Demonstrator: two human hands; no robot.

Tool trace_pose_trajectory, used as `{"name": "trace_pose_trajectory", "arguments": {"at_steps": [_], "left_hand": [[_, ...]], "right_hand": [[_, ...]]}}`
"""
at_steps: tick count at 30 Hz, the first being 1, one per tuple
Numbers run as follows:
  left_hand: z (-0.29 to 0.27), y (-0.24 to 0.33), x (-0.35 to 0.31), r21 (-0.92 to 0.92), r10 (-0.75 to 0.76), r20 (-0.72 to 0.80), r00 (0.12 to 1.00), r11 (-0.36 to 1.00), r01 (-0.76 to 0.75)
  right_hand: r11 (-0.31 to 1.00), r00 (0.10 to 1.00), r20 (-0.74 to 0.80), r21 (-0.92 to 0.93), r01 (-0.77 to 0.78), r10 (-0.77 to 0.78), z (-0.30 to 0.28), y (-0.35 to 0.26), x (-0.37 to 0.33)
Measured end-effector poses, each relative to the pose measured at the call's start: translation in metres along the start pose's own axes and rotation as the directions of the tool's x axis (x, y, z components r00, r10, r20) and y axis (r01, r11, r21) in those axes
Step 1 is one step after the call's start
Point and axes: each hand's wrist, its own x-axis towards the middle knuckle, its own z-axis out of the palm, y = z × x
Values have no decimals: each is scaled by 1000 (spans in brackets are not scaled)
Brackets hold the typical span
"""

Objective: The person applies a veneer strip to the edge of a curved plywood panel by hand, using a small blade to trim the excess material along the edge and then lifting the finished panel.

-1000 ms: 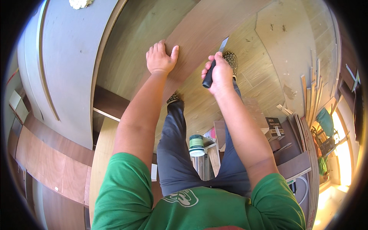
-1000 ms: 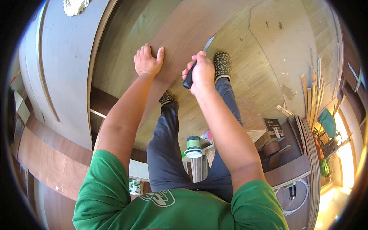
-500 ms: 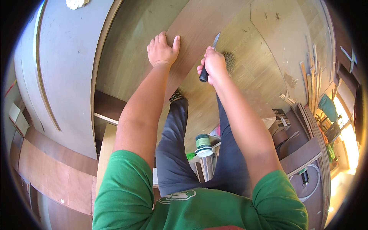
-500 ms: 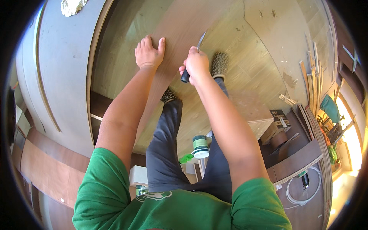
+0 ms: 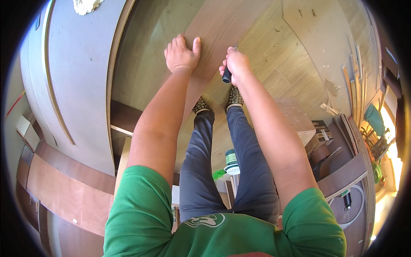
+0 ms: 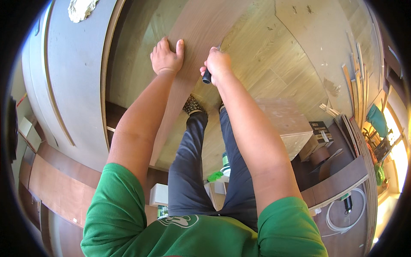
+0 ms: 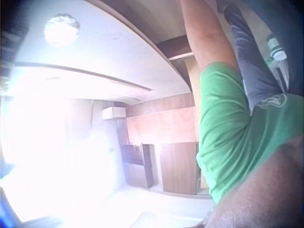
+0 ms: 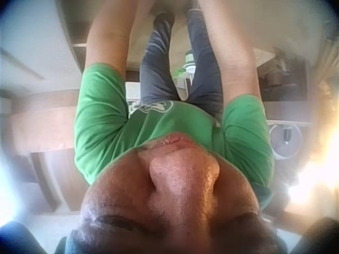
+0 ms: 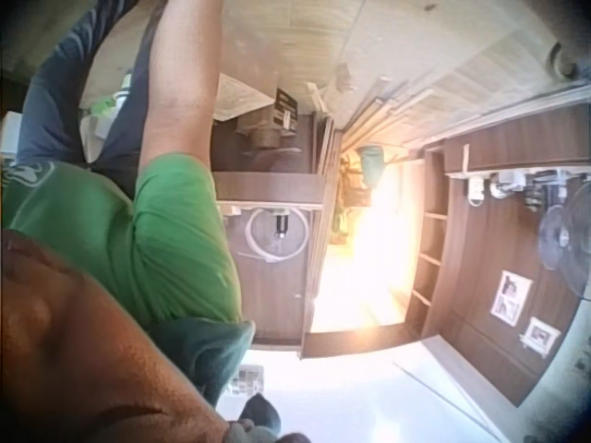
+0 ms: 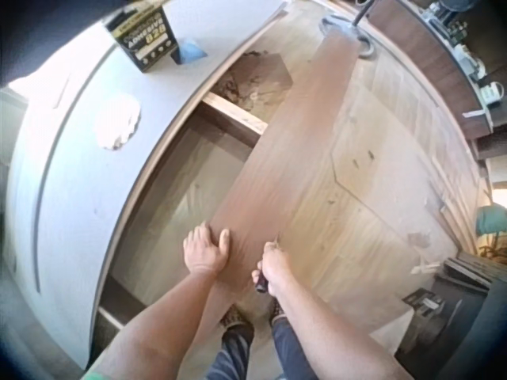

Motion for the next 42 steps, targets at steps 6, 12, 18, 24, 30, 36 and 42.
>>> {"name": "trace_pose_trajectory", "arguments": {"at_steps": [6, 12, 18, 24, 30, 36, 42], "left_hand": [[3, -8, -6, 40, 15, -17, 1000, 999, -14], [5, -1, 0, 47, 28, -3, 1000, 999, -28], [8, 2, -1, 13, 45, -6, 999, 999, -45], [6, -9, -4, 49, 1, 26, 1000, 999, -2], [7, 0, 1, 27, 38, -19, 999, 999, -37], [4, -4, 1, 31, 2, 33, 999, 1000, -3], [6, 2, -1, 15, 20, 12, 1000, 1000, -20]], "right_hand": [[999, 999, -14, 12, 36, -36, 9, 15, -43], [997, 999, 20, 64, 38, -40, 2, 30, -32], [1000, 999, 32, 17, 19, -20, 5, 56, -19], [996, 998, 57, 90, -7, 2, 8, 62, -75], [996, 1000, 15, 88, 26, -27, 22, 86, -33], [997, 1000, 28, 79, -13, 11, 23, 116, -71], [993, 999, 44, 119, -19, 14, 25, 121, -47]]}}
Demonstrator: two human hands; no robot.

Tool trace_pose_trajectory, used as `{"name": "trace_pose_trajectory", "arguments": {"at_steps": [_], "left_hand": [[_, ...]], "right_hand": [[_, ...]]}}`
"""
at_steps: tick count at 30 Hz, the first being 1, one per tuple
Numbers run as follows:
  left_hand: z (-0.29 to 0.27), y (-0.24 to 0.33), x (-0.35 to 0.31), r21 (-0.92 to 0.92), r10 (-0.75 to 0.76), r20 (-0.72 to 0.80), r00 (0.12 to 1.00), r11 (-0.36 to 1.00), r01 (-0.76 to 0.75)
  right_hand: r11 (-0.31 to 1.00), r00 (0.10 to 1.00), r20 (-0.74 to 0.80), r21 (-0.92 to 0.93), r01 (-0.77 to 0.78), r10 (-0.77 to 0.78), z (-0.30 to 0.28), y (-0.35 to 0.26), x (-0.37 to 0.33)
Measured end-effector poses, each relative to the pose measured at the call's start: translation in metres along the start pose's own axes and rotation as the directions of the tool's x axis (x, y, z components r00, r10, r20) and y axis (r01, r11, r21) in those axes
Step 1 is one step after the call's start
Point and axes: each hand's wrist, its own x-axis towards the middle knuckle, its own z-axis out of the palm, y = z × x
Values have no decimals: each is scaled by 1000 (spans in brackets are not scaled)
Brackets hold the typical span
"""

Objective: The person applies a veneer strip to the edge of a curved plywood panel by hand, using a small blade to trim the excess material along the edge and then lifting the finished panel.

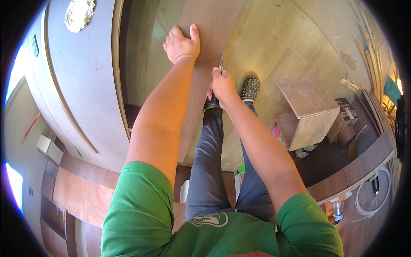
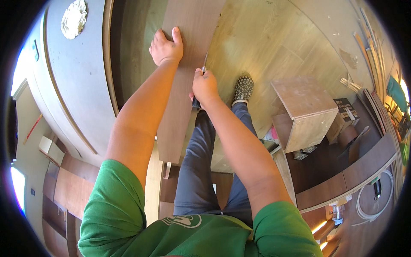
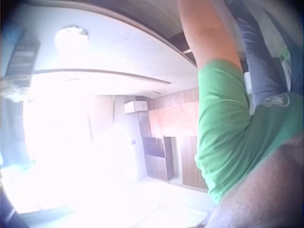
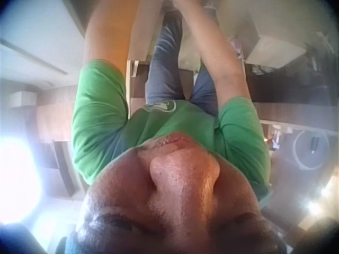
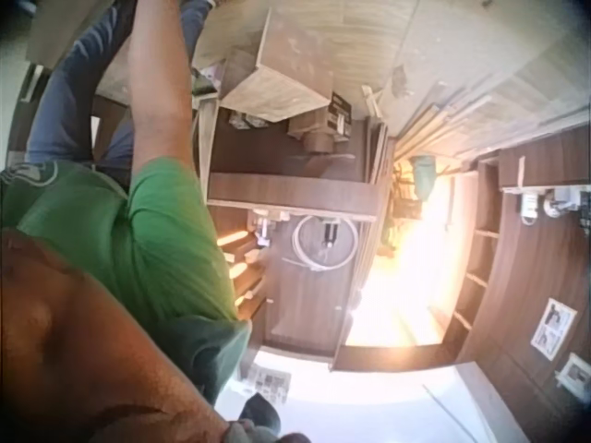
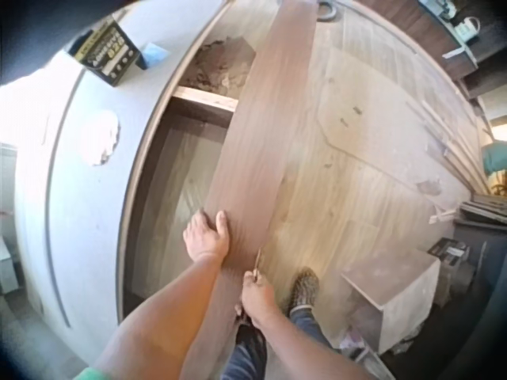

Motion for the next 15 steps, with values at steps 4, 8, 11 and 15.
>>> {"name": "trace_pose_trajectory", "arguments": {"at_steps": [4, 8, 11, 15], "left_hand": [[2, -6, 0, 15, 3, -17, 1000, 1000, -3], [0, 0, 0, 24, 2, -2, 1000, 1000, -2], [4, -6, 0, 12, 32, -86, 996, 999, -31], [-3, -5, -1, 40, -9, 29, 1000, 999, 7]], "right_hand": [[999, 999, 17, 23, 28, -28, 4, 9, -36], [998, 997, 47, -1, -59, 59, 1, 10, 11], [996, 994, 65, 15, -94, 92, -6, -4, 10], [999, 999, 27, 30, -30, 29, -7, -42, -18]]}}
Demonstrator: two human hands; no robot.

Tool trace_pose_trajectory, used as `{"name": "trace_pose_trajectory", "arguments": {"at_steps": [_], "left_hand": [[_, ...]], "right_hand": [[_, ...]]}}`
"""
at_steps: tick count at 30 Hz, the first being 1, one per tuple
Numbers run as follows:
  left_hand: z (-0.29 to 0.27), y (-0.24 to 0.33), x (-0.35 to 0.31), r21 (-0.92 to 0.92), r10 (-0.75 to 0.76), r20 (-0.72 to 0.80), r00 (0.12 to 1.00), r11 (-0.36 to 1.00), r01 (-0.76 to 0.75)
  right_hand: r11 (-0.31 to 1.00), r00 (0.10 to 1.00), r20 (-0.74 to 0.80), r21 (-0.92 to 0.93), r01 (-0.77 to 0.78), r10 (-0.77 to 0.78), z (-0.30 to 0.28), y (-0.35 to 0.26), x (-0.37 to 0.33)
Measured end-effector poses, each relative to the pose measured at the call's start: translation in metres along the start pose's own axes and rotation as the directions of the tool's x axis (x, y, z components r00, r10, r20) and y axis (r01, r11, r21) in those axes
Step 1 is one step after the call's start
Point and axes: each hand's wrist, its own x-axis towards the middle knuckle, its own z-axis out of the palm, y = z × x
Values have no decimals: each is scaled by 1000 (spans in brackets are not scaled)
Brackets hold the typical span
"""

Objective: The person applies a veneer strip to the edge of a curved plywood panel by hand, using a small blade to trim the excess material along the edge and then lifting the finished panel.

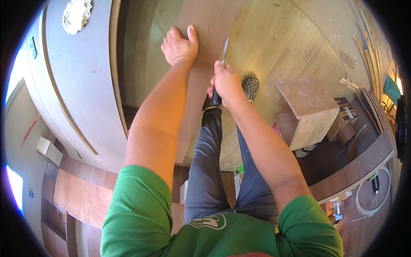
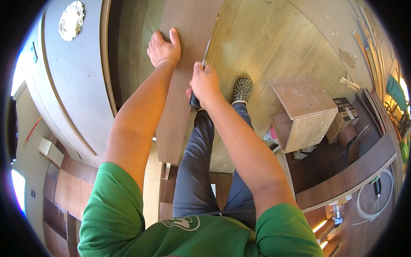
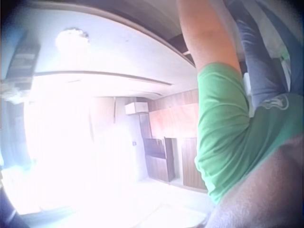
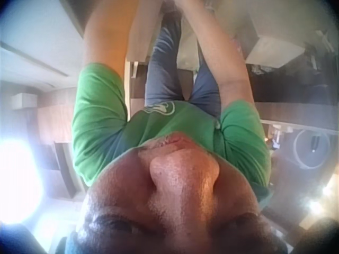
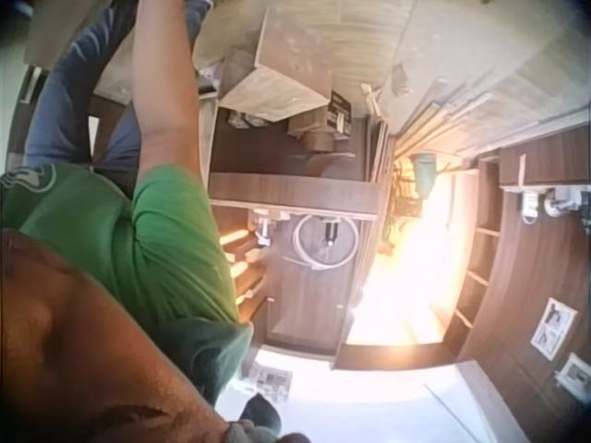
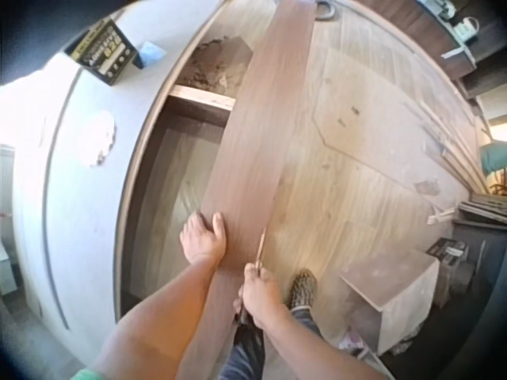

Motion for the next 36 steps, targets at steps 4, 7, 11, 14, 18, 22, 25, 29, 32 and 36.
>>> {"name": "trace_pose_trajectory", "arguments": {"at_steps": [4, 7, 11, 14, 18, 22, 25, 29, 32, 36], "left_hand": [[2, 0, 1, -13, 16, -47, 999, 1000, -17], [1, 2, 2, -26, 6, -10, 1000, 1000, -6], [4, 1, 1, -24, 18, -57, 998, 1000, -20], [4, -4, 1, -5, 22, -62, 998, 1000, -22], [-2, 1, 1, -17, -8, 30, 1000, 1000, 9], [5, 0, 2, -5, 16, -48, 999, 1000, -16], [6, -3, 0, 0, 27, -71, 997, 1000, -27], [-4, 4, 2, 11, -4, 4, 1000, 1000, 4], [6, 0, 1, 7, 45, -115, 992, 999, -44], [6, 2, 1, -7, 61, -136, 989, 998, -63]], "right_hand": [[988, 988, -10, 8, 157, -157, -4, -57, 18], [980, 979, -42, -1, 200, -200, -5, -68, 15], [997, 999, 44, -72, 4, -1, -11, -28, 8], [998, 998, 66, -68, 9, -4, -19, -33, 0], [985, 985, 13, 10, 172, -172, -13, -73, 3], [999, 1000, 10, -44, 26, -25, -7, -33, 23], [987, 992, 46, -114, -110, 115, -16, -5, 6], [997, 997, 12, 36, 75, -76, -8, -31, -4], [992, 989, -80, -48, 119, -122, 4, -17, 12], [996, 997, 60, -78, -34, 39, -15, -4, 30]]}}
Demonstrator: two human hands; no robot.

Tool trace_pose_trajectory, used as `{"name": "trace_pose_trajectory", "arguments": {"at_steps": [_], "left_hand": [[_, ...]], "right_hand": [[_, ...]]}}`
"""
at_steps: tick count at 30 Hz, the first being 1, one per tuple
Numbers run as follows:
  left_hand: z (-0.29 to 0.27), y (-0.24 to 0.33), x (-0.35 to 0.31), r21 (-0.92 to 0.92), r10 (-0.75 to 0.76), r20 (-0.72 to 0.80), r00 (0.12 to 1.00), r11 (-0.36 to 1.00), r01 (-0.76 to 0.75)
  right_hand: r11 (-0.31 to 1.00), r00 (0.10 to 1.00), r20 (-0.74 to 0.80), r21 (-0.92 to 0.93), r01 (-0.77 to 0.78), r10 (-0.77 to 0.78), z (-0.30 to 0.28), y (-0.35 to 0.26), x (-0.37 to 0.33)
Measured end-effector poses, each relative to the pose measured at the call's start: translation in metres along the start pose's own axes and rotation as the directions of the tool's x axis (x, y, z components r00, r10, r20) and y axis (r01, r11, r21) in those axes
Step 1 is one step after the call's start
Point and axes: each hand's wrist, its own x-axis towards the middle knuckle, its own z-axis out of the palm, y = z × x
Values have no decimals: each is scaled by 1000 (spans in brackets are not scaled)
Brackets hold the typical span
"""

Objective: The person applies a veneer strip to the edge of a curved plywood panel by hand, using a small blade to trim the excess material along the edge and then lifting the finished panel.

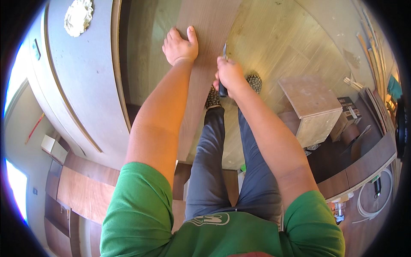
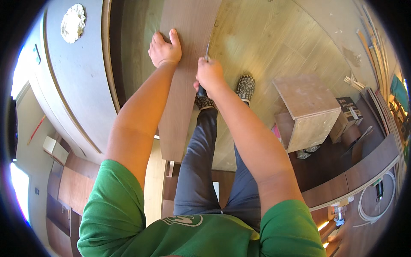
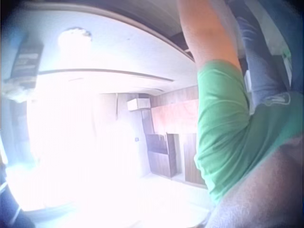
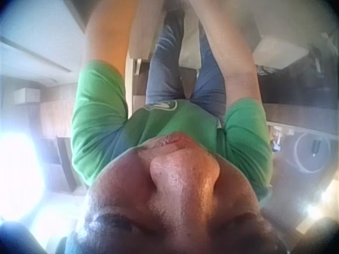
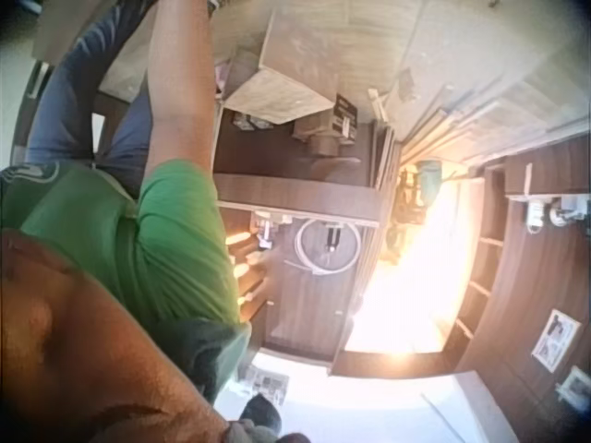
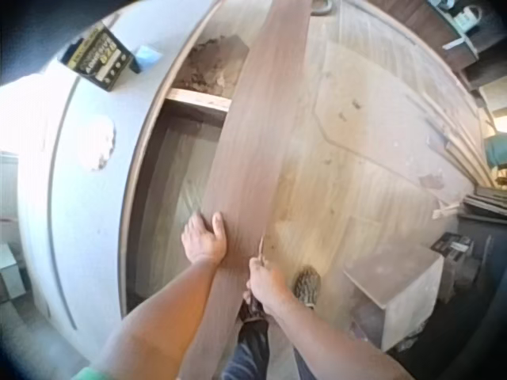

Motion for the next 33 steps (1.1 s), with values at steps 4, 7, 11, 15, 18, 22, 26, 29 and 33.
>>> {"name": "trace_pose_trajectory", "arguments": {"at_steps": [4, 7, 11, 15, 18, 22, 26, 29, 33], "left_hand": [[-3, -4, 1, 9, -15, 20, 1000, 1000, 15], [-2, -3, -3, 24, -23, 67, 997, 999, 22], [5, -7, 0, 13, -3, 11, 1000, 1000, 3], [-3, -5, -2, 16, -36, 69, 997, 999, 35], [-3, 1, 3, 8, -23, 67, 997, 1000, 22], [1, -3, 1, 3, -9, 28, 1000, 1000, 9], [-7, -2, 3, -3, -52, 145, 988, 999, 53], [-3, 0, 2, 3, -41, 78, 996, 999, 41], [-3, -1, 1, 4, -36, 95, 995, 999, 35]], "right_hand": [[994, 992, -68, 17, 108, -107, 6, -9, -33], [986, 978, -129, -20, 166, -167, 22, 4, -17], [1000, 999, -36, -13, -11, 10, 11, 28, -16], [988, 988, -60, 42, 146, -144, 10, -9, -47], [987, 981, -118, 5, 159, -157, 17, -5, -18], [988, 996, 9, -128, -82, 84, -6, 13, -8], [975, 983, -32, 118, 186, -183, 0, -44, -30], [968, 964, -135, 71, 240, -229, 15, -49, -19], [1000, 999, 38, 2, -16, 16, -4, 0, -14]]}}
